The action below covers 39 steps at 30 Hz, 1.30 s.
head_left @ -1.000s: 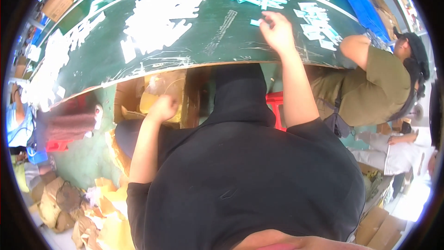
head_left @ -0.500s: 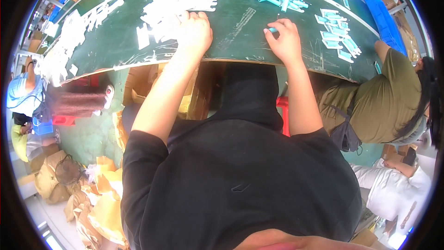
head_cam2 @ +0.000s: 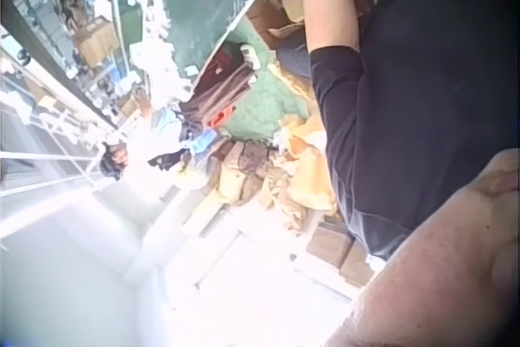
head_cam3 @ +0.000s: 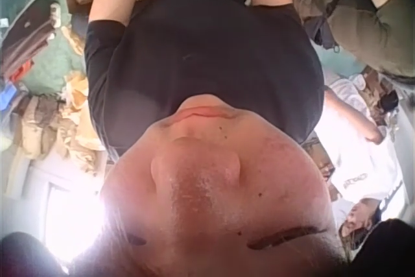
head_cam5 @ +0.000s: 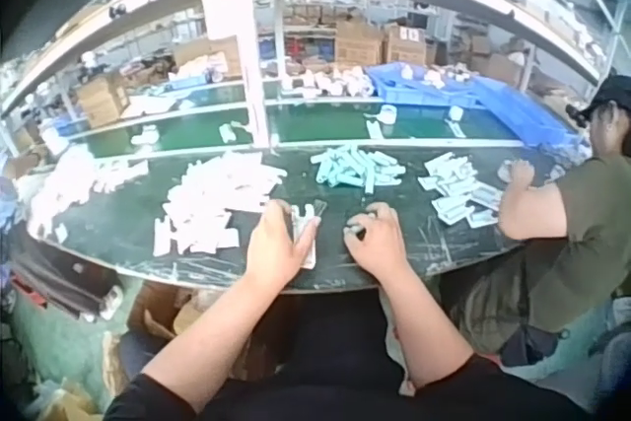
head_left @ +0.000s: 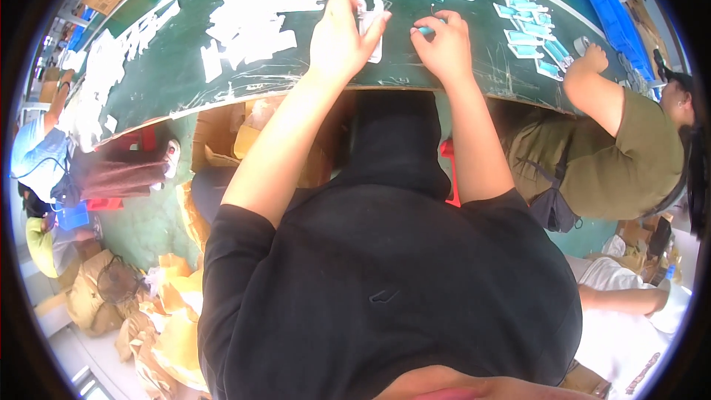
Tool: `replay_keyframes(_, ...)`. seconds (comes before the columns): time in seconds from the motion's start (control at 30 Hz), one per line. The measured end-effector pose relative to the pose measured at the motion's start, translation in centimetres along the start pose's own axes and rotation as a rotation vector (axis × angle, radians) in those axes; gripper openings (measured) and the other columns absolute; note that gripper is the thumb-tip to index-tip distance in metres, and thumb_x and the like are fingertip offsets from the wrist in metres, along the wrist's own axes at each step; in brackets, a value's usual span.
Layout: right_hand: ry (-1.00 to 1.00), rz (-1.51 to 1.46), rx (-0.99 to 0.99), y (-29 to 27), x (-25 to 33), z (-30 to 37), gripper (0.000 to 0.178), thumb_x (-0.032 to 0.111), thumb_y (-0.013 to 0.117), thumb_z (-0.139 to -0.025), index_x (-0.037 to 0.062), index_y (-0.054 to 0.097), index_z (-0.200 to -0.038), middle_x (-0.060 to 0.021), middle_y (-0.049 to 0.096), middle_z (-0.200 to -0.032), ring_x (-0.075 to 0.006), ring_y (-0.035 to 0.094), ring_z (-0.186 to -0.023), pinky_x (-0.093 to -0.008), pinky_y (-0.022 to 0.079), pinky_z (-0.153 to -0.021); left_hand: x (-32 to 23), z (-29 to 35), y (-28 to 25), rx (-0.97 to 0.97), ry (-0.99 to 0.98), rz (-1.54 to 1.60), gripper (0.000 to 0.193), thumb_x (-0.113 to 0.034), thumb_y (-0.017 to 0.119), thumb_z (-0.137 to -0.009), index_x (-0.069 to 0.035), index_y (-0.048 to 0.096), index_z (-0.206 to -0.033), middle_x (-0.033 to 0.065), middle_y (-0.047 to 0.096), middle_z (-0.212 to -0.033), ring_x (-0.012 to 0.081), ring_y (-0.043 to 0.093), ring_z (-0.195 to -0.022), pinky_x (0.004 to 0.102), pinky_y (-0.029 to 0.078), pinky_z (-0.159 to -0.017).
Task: Assembling small plastic components at a factory workbench.
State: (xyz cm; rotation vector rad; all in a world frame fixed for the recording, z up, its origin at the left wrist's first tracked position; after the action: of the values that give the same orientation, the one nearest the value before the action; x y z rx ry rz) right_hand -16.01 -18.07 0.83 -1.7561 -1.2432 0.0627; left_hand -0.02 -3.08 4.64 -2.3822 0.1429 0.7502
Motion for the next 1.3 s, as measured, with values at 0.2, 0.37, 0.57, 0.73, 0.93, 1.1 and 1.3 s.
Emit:
replay_keyframes(0.2, -0.01, -0.035, 0.014, 0.2, -0.2, -0.2, 0.021, 0.031, 0.08, -0.086, 0.0176, 0.085, -0.1, -0.0189, 0.066, -0.129, -0.0396, 0.062, -0.12, -0.0474, 0.055, -0.102, 2.1, -0.1, 1.2, 0.185, -0.137, -0.289, 0.047, -0.04, 0.078, -0.096, 0.0, 0.058, -0.114, 0.0275, 0.061, -0.114, 0.0436, 0.073, -0.089, 0.0485, 0.063, -0.077)
replay_keyframes(0.37, -0.027, 0.019, -0.049, 0.1, -0.7, 0.0, 0.024, 0.032, 0.08, -0.086, 0.0162, 0.085, -0.103, -0.0208, 0.064, -0.132, -0.0407, 0.061, -0.121, -0.0482, 0.054, -0.104, 1.7, -0.1, -1.5, 0.116, 0.273, -0.131, 0.019, -0.021, 0.075, -0.091, -0.008, 0.077, -0.104, 0.0108, 0.072, -0.109, 0.0324, 0.072, -0.098, 0.0429, 0.061, -0.088)
replay_keyframes(0.57, -0.007, 0.047, -0.028, 0.3, -0.4, 0.0, 0.03, 0.033, 0.08, -0.086, 0.0131, 0.085, -0.108, -0.021, 0.064, -0.132, -0.0407, 0.059, -0.123, -0.0488, 0.053, -0.106, 1.2, 0.7, -1.6, 0.486, 0.354, -0.194, 0.01, -0.011, 0.075, -0.086, -0.01, 0.079, -0.094, 0.0058, 0.077, -0.106, 0.0283, 0.069, -0.111, 0.0403, 0.058, -0.097)
replay_keyframes(0.73, -0.013, 0.024, -0.03, 0.4, -0.9, 0.0, 0.032, 0.034, 0.08, -0.086, 0.0126, 0.084, -0.109, -0.0204, 0.066, -0.13, -0.0401, 0.06, -0.122, -0.0486, 0.053, -0.105, 0.1, -1.0, -1.4, 0.654, 0.356, -0.297, 0.009, -0.009, 0.075, -0.085, -0.009, 0.078, -0.093, 0.0041, 0.075, -0.103, 0.027, 0.068, -0.112, 0.0412, 0.059, -0.095)
replay_keyframes(0.93, -0.041, 0.042, -0.033, 0.4, -0.7, 0.1, 0.032, 0.034, 0.08, -0.086, 0.0115, 0.084, -0.108, -0.0204, 0.067, -0.127, -0.0402, 0.06, -0.12, -0.0479, 0.054, -0.103, -0.1, -0.8, -0.3, 0.71, 0.53, -0.467, 0.011, -0.009, 0.077, -0.082, -0.005, 0.075, -0.092, 0.0077, 0.068, -0.104, 0.0291, 0.065, -0.11, 0.0404, 0.06, -0.094)
replay_keyframes(1.1, -0.002, 0.031, -0.023, 0.1, -0.5, 0.1, 0.032, 0.03, 0.081, -0.086, 0.0081, 0.082, -0.109, -0.0163, 0.07, -0.126, -0.0368, 0.061, -0.121, -0.0457, 0.052, -0.106, 1.1, -0.7, -0.2, 0.632, 0.54, -0.365, 0.019, -0.01, 0.072, -0.086, 0.0, 0.069, -0.101, 0.0131, 0.067, -0.108, 0.0338, 0.063, -0.11, 0.0436, 0.058, -0.093)
replay_keyframes(1.3, -0.059, -0.078, -0.036, -0.3, -0.7, 0.1, 0.031, 0.026, 0.081, -0.083, 0.0071, 0.08, -0.108, -0.013, 0.074, -0.12, -0.0355, 0.065, -0.113, -0.0449, 0.054, -0.102, 2.5, -0.6, -0.9, 0.574, 0.334, -0.164, 0.02, -0.01, 0.071, -0.088, -0.001, 0.064, -0.105, 0.0128, 0.07, -0.11, 0.0346, 0.064, -0.11, 0.0444, 0.054, -0.095)
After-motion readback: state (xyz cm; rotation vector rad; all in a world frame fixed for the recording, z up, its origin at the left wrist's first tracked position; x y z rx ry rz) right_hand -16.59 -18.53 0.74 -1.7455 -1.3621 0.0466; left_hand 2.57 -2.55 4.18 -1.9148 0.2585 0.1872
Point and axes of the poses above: each hand's wrist, its own z-axis away from the middle knuckle, its own y-axis out of the palm, x = y × z, the point moved 3 cm from there along -z, towards the middle knuckle
